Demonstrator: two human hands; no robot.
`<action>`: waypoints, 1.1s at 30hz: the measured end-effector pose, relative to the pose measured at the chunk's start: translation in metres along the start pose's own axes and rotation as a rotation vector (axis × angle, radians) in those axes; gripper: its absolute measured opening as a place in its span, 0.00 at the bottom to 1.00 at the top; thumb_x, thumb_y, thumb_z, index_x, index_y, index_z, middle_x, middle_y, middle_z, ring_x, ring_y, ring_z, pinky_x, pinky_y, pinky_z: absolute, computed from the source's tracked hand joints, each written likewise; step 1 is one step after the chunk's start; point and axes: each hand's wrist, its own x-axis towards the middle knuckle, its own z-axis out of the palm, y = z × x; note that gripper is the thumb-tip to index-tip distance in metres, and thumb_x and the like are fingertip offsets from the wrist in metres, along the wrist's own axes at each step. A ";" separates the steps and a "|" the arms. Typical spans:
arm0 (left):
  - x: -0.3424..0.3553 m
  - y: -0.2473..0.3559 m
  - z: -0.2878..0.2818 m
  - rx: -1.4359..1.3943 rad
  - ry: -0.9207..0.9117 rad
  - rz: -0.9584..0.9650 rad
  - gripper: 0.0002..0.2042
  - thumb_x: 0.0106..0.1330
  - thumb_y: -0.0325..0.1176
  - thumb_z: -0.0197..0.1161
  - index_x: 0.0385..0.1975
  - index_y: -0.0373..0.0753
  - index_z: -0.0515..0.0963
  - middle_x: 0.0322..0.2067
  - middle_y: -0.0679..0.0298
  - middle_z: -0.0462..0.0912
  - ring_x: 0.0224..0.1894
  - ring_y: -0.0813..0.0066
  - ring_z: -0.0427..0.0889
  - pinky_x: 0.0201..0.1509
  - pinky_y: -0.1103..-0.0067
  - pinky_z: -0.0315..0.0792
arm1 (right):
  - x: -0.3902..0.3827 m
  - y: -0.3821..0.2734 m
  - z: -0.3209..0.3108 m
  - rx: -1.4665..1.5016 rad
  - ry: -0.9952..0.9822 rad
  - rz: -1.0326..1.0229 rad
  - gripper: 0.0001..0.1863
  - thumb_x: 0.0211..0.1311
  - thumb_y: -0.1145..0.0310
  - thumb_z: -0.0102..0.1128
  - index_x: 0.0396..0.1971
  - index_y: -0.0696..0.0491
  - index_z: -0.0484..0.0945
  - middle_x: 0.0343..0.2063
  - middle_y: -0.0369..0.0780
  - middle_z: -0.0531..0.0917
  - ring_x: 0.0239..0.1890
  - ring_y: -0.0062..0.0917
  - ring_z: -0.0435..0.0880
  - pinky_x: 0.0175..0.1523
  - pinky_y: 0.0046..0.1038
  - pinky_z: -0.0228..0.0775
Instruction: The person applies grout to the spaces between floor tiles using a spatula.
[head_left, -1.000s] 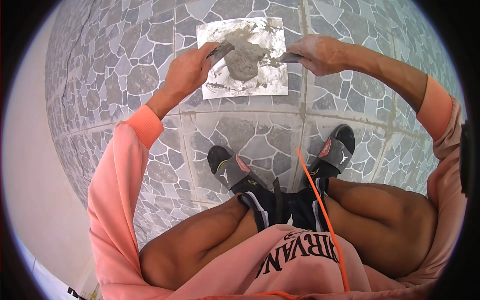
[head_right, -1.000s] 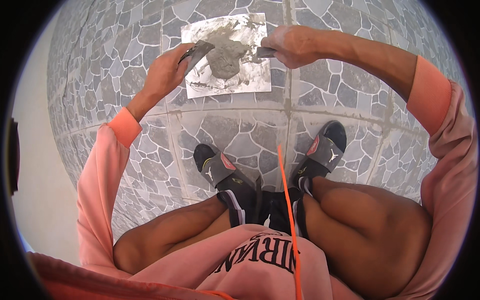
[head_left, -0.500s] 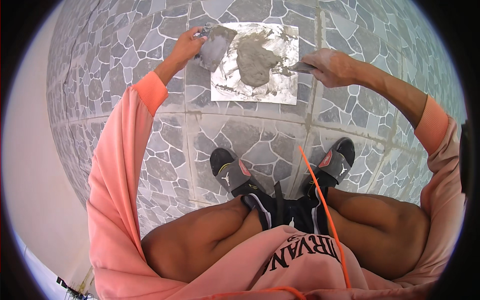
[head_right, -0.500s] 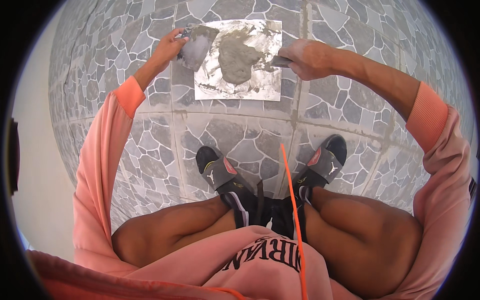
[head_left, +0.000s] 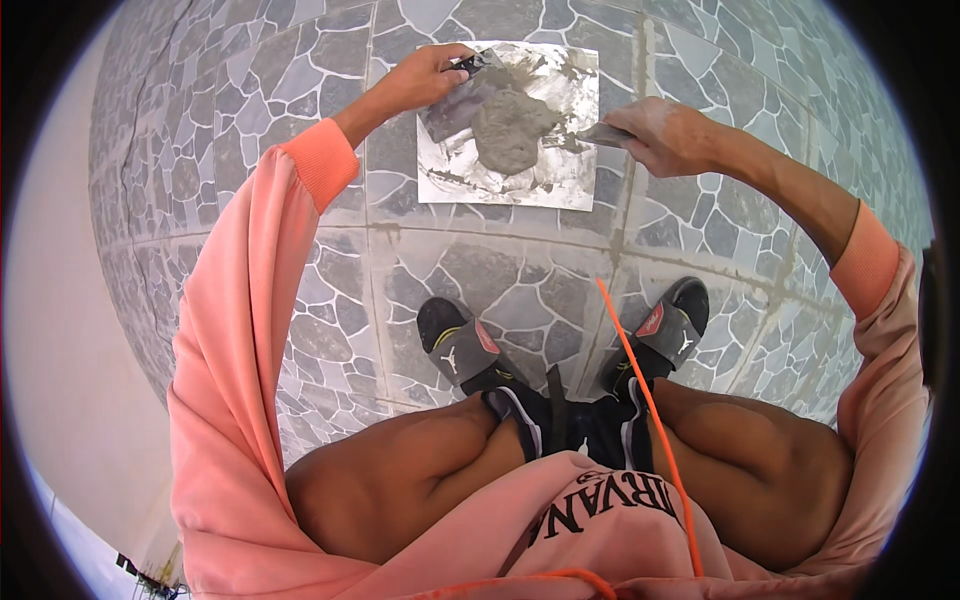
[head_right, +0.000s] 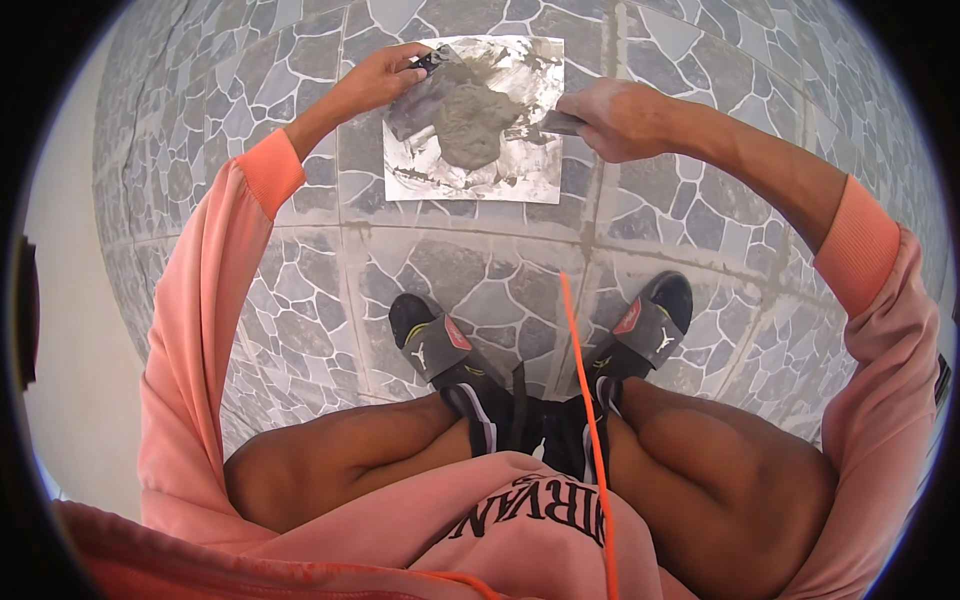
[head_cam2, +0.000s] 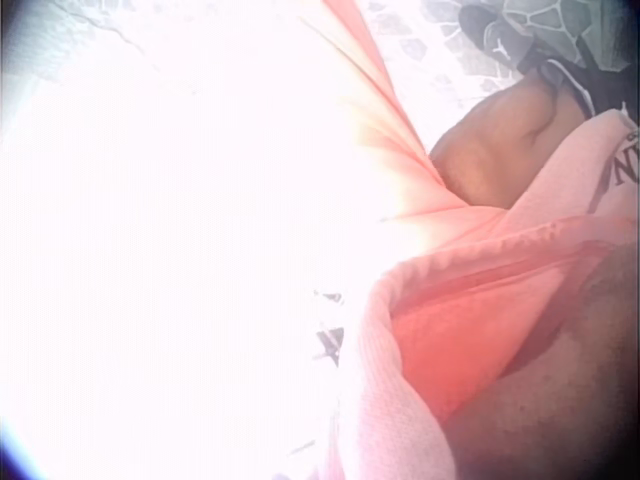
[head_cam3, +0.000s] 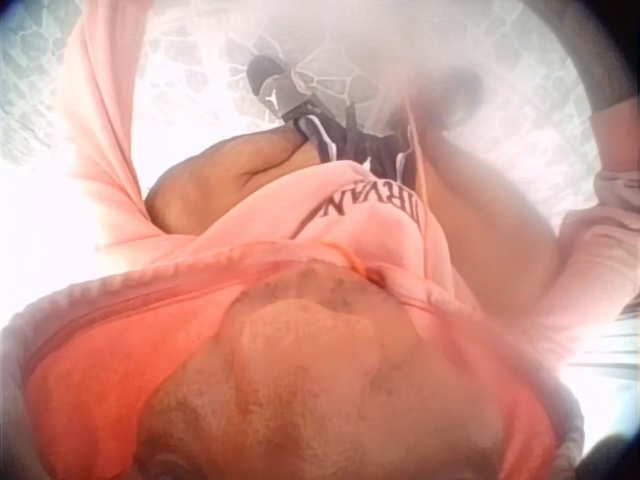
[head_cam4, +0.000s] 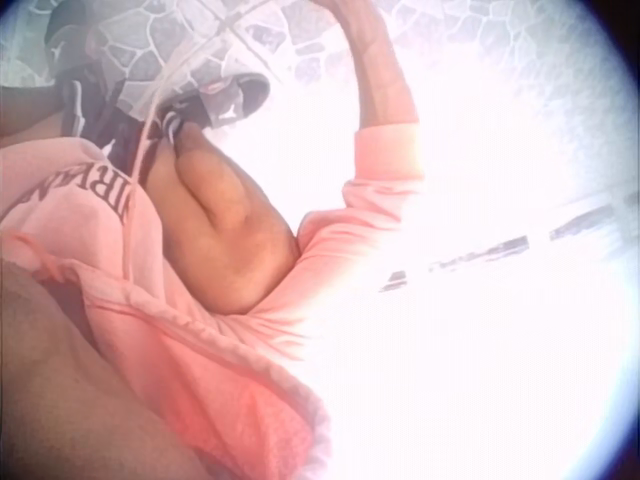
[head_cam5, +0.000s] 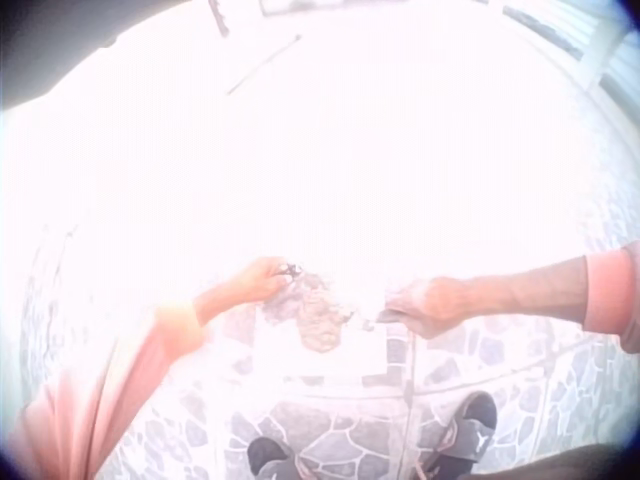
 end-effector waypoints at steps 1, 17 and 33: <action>-0.005 0.007 0.001 -0.026 0.043 0.097 0.13 0.64 0.29 0.55 0.48 0.39 0.76 0.23 0.62 0.78 0.27 0.75 0.74 0.33 0.75 0.68 | 0.000 0.000 -0.001 -0.003 0.002 0.009 0.09 0.56 0.77 0.51 0.38 0.58 0.73 0.30 0.49 0.78 0.36 0.47 0.77 0.42 0.44 0.68; -0.121 0.068 0.064 0.853 0.038 0.519 0.18 0.54 0.26 0.60 0.45 0.45 0.69 0.37 0.63 0.72 0.36 0.65 0.78 0.33 0.72 0.77 | -0.008 -0.016 -0.011 -0.033 0.073 -0.022 0.11 0.52 0.76 0.51 0.37 0.58 0.76 0.27 0.52 0.79 0.35 0.47 0.79 0.42 0.44 0.70; -0.133 -0.002 0.045 -0.584 0.442 -0.556 0.19 0.63 0.27 0.60 0.52 0.36 0.64 0.29 0.65 0.79 0.28 0.82 0.75 0.26 0.80 0.68 | -0.018 -0.004 -0.009 -0.053 0.057 0.010 0.08 0.56 0.76 0.52 0.36 0.59 0.73 0.28 0.50 0.78 0.34 0.48 0.77 0.42 0.44 0.67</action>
